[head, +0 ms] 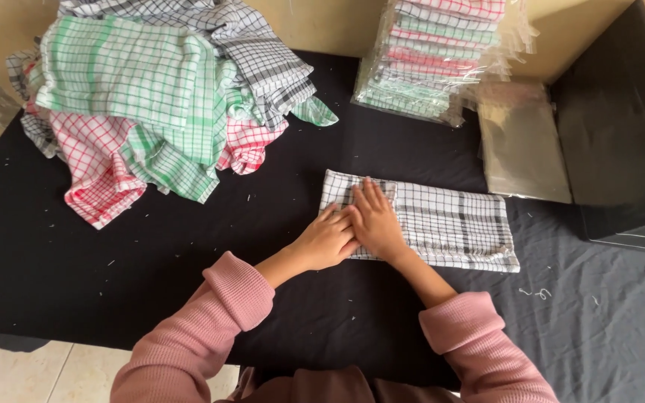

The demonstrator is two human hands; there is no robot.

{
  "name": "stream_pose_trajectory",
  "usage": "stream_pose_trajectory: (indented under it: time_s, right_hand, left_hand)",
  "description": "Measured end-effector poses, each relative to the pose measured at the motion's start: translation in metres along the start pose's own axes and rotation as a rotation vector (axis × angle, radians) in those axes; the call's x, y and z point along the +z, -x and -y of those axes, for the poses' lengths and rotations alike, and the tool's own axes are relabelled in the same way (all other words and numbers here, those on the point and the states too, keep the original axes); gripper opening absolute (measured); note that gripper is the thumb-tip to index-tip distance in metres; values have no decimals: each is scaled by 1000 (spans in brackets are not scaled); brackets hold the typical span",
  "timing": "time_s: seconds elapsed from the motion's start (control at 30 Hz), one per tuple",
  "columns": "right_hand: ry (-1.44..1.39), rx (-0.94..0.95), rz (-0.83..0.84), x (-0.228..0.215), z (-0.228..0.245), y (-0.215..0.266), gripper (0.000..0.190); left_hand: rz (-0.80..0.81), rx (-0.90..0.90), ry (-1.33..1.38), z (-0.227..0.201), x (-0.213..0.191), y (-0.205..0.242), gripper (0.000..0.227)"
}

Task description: The person picks up towels one at a time from a pile, unfolds them on a black surface, and folds them into small rectangles before placing them into plastic bags and setting the bags on a stack.

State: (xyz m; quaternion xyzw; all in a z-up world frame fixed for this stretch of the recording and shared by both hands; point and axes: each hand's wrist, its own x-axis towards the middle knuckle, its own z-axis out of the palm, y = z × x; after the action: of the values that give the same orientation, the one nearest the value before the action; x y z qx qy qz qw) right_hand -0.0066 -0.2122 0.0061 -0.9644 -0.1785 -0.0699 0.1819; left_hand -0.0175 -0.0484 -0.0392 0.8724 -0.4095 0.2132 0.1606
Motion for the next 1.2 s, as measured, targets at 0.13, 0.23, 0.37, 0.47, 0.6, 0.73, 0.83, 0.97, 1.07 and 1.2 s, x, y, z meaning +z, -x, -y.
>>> stream_pose_trajectory:
  time_s: [0.13,0.23,0.37,0.47,0.6,0.73,0.83,0.97,1.07,1.2]
  right_hand:
    - [110,133,63,7,-35,-3,61]
    - [30,122,59,14,-45,-3,58]
    - [55,110,58,19,-47,-2,59]
    - [182,69,-66,12,-33,-1,53]
    - [39,-56,-339,2,-13,-2,39]
    - [-543,230,-170,9,-18,-6,51]
    - [-985,381,-323,-7,-15,-2,51]
    - [-1459,418,-423,4,-42,-4,55]
    - [-1726,437,-367,21,-85,1,61]
    - [-2054,572,-291,4,-94,12,78]
  left_hand:
    - [5,-82,109,-4,-8,-1,44]
    - [-193,-391,165,-13,-34,-2,38]
    - [46,-663,66,22,-13,3,43]
    - [104,-657,193,45,7,1,43]
    - [148,-666,536,47,-13,-7,63]
    - [200,-721,742,37,-41,-15,76]
    - [103,-655,745,26,-58,-32,79]
    - [8,-529,686,6,-55,-71,79]
    - [-63,-410,730,-22,-48,-104,78]
    - [-135,-344,905,-50,-30,-125,65]
